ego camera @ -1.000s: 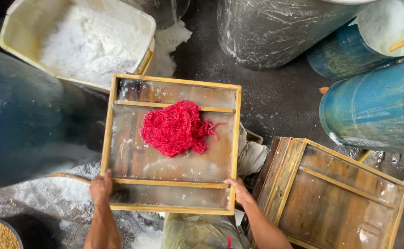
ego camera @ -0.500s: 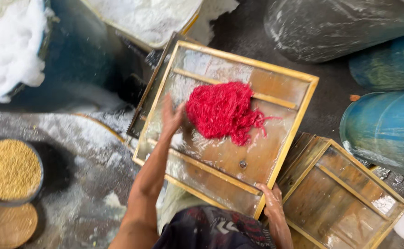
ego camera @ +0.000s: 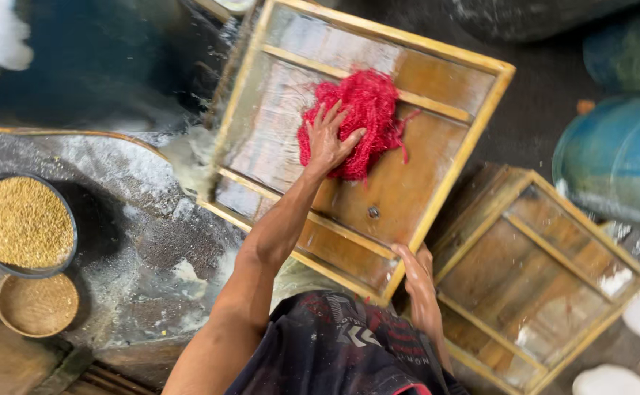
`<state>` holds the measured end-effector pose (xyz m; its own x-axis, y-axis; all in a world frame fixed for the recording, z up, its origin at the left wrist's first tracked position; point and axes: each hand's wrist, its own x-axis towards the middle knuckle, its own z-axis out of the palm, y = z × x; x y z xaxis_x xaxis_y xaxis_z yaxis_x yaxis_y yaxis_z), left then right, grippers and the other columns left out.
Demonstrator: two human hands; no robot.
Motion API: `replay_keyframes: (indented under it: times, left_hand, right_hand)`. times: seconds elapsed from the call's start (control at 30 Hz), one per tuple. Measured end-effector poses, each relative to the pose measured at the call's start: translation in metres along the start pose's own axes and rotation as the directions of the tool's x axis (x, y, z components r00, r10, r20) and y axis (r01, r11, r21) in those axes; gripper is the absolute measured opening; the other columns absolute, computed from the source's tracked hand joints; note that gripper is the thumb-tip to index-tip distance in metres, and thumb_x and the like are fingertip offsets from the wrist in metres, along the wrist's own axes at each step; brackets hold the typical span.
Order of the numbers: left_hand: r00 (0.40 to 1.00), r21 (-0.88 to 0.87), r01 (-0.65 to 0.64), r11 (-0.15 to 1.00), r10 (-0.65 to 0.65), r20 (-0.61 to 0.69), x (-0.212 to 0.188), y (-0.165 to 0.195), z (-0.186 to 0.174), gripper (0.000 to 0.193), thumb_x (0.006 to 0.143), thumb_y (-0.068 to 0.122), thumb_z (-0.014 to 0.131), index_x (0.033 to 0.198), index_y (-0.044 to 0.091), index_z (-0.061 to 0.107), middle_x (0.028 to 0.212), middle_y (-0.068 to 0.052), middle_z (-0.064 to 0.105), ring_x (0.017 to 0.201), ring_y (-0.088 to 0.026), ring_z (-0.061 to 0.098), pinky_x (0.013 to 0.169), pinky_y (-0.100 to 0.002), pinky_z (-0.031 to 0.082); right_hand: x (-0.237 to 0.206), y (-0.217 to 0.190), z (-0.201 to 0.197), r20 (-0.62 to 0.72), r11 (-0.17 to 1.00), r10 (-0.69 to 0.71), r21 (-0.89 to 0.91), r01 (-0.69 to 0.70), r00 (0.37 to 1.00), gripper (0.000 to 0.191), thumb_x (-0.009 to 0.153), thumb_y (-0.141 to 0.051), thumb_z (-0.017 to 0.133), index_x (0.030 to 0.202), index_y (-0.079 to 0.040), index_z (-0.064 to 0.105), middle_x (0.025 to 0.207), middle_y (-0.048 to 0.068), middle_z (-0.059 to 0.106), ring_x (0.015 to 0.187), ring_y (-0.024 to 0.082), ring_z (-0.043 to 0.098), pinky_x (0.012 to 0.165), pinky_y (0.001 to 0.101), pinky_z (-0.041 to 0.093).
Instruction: The person washes square wooden sieve frames in a wet processing area, scrubbing each frame's mesh surface with a red net scrubber and rinsing it, then stacks the cleaned frames aside. They then scoop pale liquid from a large metal vat with a small pan and pour it into a nearby basin.
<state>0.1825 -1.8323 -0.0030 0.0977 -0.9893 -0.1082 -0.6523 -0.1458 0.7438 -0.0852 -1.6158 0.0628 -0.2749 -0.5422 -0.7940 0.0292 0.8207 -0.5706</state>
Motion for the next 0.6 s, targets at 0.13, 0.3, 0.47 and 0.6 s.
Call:
replay_keyframes:
  times: [0.13,0.3,0.47,0.6]
  left_hand:
    - [0.947,-0.075,-0.223,0.972,0.234,0.218,-0.041,0.005,0.033,0.068,0.091,0.054,0.075,0.144,0.014,0.06,0.152,-0.014,0.056,0.15,-0.039,0.042,0.126,-0.059,0.022]
    - [0.902,-0.412,-0.057,0.909,0.224,0.369,-0.052,-0.016,0.018,0.059,0.092,0.031,0.079,0.143,0.009,0.06,0.149,-0.018,0.06,0.141,-0.035,0.054,0.119,-0.045,0.041]
    - [0.983,0.441,-0.087,0.893,0.149,-0.107,-0.003,-0.089,-0.07,0.087,0.088,0.029,0.087,0.153,-0.008,0.042,0.149,-0.033,0.051,0.139,-0.044,0.049,0.116,-0.048,0.041]
    - [0.905,0.277,0.365,0.889,-0.409,0.121,0.024,-0.128,-0.096,0.087,0.085,0.044,0.083,0.141,-0.012,0.047,0.114,-0.025,0.067,0.102,-0.036,0.065,0.087,-0.047,0.05]
  right_hand:
    - [0.052,0.058,-0.011,0.088,0.99,-0.117,0.088,0.109,0.989,0.046,0.077,-0.015,0.078,0.118,0.005,0.066,0.099,0.012,0.071,0.085,0.024,0.068,0.071,0.0388,0.058]
    - [0.085,0.113,-0.019,0.096,0.97,0.165,0.164,-0.179,0.982,0.044,0.072,-0.014,0.076,0.111,0.005,0.067,0.09,0.014,0.068,0.076,0.03,0.066,0.063,0.046,0.056]
    - [0.085,0.143,-0.03,0.13,0.954,0.095,0.271,-0.128,0.987,0.045,0.073,-0.017,0.075,0.113,0.002,0.068,0.092,0.012,0.065,0.079,0.027,0.065,0.061,0.0426,0.058]
    - [0.085,0.151,-0.039,0.143,0.928,0.221,0.273,-0.253,0.965,0.05,0.073,-0.028,0.078,0.116,-0.005,0.069,0.101,0.01,0.07,0.09,0.024,0.068,0.066,0.0432,0.061]
